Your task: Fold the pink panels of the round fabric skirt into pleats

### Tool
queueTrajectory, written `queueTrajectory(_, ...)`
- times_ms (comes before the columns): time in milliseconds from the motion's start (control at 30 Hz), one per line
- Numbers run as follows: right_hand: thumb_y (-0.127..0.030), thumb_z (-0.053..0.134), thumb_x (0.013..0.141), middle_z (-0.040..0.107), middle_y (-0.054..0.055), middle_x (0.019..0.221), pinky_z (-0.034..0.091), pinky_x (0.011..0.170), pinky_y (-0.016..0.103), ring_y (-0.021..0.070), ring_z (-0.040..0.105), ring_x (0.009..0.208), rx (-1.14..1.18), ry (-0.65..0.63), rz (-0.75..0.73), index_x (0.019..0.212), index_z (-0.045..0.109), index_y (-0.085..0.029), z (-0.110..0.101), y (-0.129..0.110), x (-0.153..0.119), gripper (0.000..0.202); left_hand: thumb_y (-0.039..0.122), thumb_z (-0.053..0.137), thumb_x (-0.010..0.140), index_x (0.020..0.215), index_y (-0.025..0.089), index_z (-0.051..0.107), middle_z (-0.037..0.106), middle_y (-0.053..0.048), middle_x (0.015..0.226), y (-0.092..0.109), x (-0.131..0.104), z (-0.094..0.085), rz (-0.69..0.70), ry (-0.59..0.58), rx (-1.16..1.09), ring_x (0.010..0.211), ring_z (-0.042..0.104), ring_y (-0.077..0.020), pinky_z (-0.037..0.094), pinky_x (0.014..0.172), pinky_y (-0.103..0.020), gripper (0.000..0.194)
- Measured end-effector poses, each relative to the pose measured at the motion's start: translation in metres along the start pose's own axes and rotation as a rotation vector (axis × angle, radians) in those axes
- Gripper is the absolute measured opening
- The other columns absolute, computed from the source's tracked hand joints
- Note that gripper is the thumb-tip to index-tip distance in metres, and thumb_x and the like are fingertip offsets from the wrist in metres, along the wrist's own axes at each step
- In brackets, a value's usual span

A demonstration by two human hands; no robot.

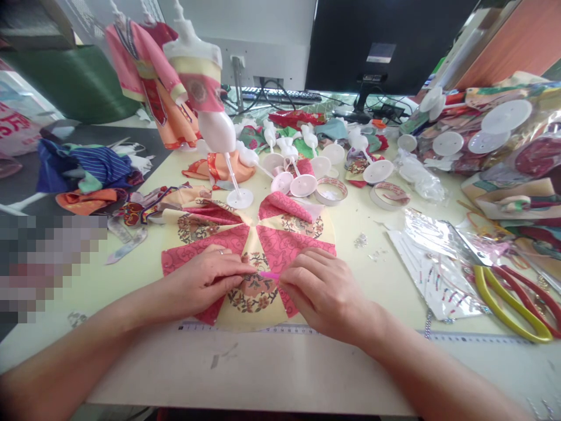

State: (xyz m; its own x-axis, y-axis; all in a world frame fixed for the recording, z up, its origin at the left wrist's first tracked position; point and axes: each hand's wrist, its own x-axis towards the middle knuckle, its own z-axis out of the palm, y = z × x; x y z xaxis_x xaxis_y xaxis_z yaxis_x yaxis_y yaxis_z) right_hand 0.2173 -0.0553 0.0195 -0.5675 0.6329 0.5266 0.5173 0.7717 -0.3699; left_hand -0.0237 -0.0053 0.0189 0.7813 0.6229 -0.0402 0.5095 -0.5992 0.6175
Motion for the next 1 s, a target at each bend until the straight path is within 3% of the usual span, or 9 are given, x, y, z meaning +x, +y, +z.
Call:
queueTrajectory(500, -0.008, 0.05, 0.088, 0.058, 0.003, 0.075, 0.045, 0.066, 0.03, 0.0152, 0.052, 0.069, -0.004, 0.008, 0.001, 0.088, 0.055, -0.015, -0.0012, 0.0004, -0.0023, 0.009, 0.018, 0.045, 0.091, 0.105, 0.02, 0.065, 0.068, -0.001, 0.092, 0.003, -0.0021, -0.0013, 0.0, 0.065, -0.005, 0.087, 0.059, -0.0157, 0.039, 0.081, -0.032, 0.025)
queueTrajectory(1000, -0.015, 0.057, 0.088, 0.057, 0.001, 0.071, 0.041, 0.057, 0.026, 0.0122, 0.051, 0.063, 0.09, 0.081, 0.249, 0.086, 0.059, -0.016, 0.0012, 0.004, -0.0033, 0.004, 0.018, 0.044, 0.091, 0.104, 0.02, 0.065, 0.067, -0.003, 0.09, 0.0034, -0.0024, -0.0008, 0.003, 0.041, 0.059, 0.085, 0.058, -0.0169, 0.039, 0.079, -0.034, 0.025)
